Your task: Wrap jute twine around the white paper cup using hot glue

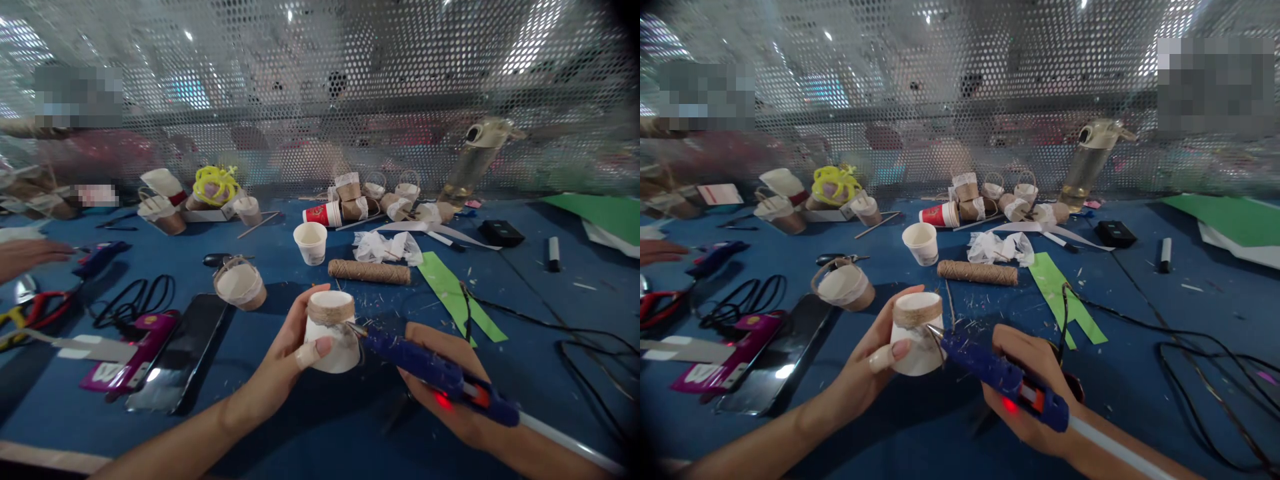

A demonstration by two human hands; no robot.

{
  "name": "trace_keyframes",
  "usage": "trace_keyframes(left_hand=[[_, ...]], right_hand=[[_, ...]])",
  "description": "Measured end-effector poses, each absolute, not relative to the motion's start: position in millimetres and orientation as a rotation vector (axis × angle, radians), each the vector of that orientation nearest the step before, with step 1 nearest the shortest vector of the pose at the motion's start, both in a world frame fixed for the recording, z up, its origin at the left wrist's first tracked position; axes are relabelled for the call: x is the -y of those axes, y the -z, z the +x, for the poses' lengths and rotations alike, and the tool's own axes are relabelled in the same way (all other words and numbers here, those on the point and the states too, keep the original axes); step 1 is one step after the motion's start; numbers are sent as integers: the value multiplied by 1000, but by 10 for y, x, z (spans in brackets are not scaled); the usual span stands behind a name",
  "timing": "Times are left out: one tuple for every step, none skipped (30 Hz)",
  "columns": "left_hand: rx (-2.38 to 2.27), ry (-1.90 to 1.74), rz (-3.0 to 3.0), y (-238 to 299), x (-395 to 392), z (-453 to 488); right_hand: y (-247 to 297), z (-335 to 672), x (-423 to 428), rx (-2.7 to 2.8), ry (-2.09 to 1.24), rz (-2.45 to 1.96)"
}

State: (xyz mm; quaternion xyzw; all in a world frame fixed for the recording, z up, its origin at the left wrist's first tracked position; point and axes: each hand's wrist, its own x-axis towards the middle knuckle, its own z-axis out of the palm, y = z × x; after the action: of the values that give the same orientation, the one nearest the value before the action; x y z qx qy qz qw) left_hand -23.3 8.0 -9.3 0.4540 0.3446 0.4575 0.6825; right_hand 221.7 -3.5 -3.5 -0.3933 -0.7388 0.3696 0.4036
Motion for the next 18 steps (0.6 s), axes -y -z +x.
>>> trace_keyframes(left_hand=[[-795,-1028,1040,100,-79,-236],[-814,-1025,1059,105,-77,-237],[-830,-1023,1076,108,-73,-238],[-843,-1022,1092,108,-69,-237],[-851,-1023,1104,107,-65,-236],[-854,-1025,1114,106,-61,-235],[-853,-1029,1120,105,-59,-234],[-849,-1032,1121,105,-58,-235],[-842,-1034,1122,107,-58,-237],[-838,-1036,1122,111,-58,-239],[-835,-1039,1125,115,-60,-243],[-833,-1042,1129,120,-61,-247],[-833,-1044,1132,126,-61,-249],[-834,-1044,1135,130,-61,-251],[-836,-1041,1133,133,-61,-250],[-839,-1033,1129,135,-59,-248],[-844,-1022,1124,135,-58,-243],[-851,-1012,1121,133,-56,-237]], right_hand=[[28,2217,38,1867,-925,-994],[22,2216,41,1870,-922,-988],[17,2216,43,1873,-922,-975],[14,2217,44,1877,-921,-961],[14,2220,45,1882,-920,-950],[16,2223,46,1890,-919,-948],[19,2228,47,1899,-917,-954],[22,2234,49,1910,-915,-966],[25,2241,50,1920,-915,-981],[26,2248,52,1929,-916,-995],[26,2255,54,1934,-913,-1008],[25,2260,55,1935,-906,-1017],[24,2263,57,1931,-901,-1026],[22,2264,58,1926,-899,-1036],[20,2263,60,1924,-903,-1043],[18,2260,62,1929,-907,-1050],[17,2255,65,1941,-912,-1055],[15,2250,68,1953,-911,-1059]])
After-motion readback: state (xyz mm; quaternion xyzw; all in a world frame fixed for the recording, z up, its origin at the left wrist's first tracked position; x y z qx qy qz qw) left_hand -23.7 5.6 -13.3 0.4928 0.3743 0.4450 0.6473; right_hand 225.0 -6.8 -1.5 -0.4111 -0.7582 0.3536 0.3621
